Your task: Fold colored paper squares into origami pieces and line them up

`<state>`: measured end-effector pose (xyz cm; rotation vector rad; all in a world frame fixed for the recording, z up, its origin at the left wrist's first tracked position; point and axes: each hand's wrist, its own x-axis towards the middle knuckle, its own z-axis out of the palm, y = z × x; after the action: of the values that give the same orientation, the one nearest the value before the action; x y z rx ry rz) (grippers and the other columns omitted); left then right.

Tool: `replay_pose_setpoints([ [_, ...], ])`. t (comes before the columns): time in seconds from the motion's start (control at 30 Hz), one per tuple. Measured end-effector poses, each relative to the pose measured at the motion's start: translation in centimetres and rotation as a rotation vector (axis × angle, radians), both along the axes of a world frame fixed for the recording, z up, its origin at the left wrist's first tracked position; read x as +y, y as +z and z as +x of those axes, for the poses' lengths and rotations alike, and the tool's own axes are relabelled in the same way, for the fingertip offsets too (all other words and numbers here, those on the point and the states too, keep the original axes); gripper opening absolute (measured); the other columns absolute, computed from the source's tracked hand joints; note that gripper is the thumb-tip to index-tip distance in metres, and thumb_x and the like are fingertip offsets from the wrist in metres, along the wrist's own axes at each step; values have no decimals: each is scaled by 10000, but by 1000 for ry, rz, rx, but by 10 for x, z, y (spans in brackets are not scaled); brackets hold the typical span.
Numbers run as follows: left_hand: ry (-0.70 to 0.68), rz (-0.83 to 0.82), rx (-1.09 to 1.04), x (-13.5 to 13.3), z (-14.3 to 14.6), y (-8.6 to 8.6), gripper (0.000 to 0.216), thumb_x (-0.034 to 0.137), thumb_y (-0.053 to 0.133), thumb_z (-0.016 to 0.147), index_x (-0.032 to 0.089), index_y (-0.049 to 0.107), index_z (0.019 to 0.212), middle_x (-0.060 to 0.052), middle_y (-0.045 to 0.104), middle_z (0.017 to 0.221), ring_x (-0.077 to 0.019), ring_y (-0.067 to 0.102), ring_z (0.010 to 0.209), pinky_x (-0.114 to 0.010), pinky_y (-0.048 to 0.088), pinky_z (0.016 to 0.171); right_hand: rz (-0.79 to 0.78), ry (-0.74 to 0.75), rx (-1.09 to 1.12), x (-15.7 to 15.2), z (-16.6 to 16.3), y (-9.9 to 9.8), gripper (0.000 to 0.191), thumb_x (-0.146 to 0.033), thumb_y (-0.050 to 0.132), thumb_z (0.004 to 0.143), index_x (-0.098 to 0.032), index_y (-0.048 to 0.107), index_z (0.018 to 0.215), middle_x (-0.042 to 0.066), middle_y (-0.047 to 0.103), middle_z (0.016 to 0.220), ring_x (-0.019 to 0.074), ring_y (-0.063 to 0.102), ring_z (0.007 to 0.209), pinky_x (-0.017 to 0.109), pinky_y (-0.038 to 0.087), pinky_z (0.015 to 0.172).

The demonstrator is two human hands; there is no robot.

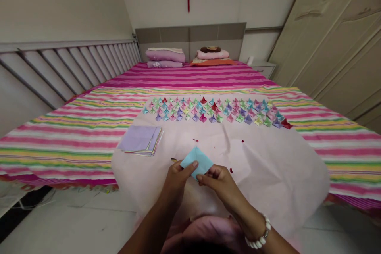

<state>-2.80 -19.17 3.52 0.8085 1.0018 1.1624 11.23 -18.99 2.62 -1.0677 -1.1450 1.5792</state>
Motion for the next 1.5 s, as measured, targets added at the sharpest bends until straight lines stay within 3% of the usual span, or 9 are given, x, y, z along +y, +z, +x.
replay_pose_setpoints([
  [0.27,-2,67,16,-1,-3,5,223,342,720,747,131,665,698,9,615,619,-117,541,627,-249,446,644,27,-16,42,-2,-2,4,250,-382,792,630,-175,653,620,-29,605,527,122,548,542,248,404,565],
  [0.33,18,111,70,0,-5,8,190,308,733,737,134,686,799,1,647,689,-120,570,672,-242,460,671,31,-40,12,-2,0,5,268,-390,787,637,-172,637,600,-20,614,522,116,536,524,241,387,540],
  [0.47,96,239,161,1,-11,13,595,224,780,673,188,548,1220,-54,675,1016,-178,635,888,-278,501,768,45,-40,-50,-4,3,10,281,-394,782,644,-163,632,589,-18,608,493,98,497,479,229,363,510],
  [0.53,105,318,212,1,-14,14,653,213,774,681,220,482,1265,-76,625,1146,-187,645,919,-297,513,783,44,-35,-47,-4,4,12,286,-399,780,646,-164,628,589,-16,612,491,103,511,479,233,379,517],
  [0.73,90,552,336,-1,-20,13,453,169,735,730,260,525,1120,-92,419,1381,-190,621,1005,-329,512,830,45,-35,-17,-5,3,15,295,-418,781,646,-171,626,602,-18,605,473,113,531,469,242,409,519],
  [0.97,25,724,541,-1,-27,16,127,135,671,789,211,663,890,-106,511,1271,-264,446,1271,-378,430,958,61,-25,-8,-5,2,14,279,-388,786,654,-168,622,606,-21,608,472,105,527,460,232,407,510],
  [1.2,23,650,459,-1,-22,12,258,176,718,755,214,646,1000,-130,485,1295,-260,525,1186,-335,507,849,98,-42,4,-3,3,16,242,-353,801,646,-166,651,672,-29,608,487,107,531,470,230,417,511],
  [1.33,29,653,450,-1,-22,14,414,166,733,735,243,618,1126,-124,476,1322,-257,499,1226,-356,492,904,102,-44,7,-3,1,13,236,-342,813,630,-169,664,688,-38,597,489,105,539,482,224,420,517],
  [1.5,-23,684,448,-1,-24,20,191,116,664,779,225,720,925,-104,621,1162,-259,497,1231,-370,458,932,108,-4,4,-5,1,16,231,-378,777,665,-174,678,712,-30,601,505,112,537,484,239,436,520],
])
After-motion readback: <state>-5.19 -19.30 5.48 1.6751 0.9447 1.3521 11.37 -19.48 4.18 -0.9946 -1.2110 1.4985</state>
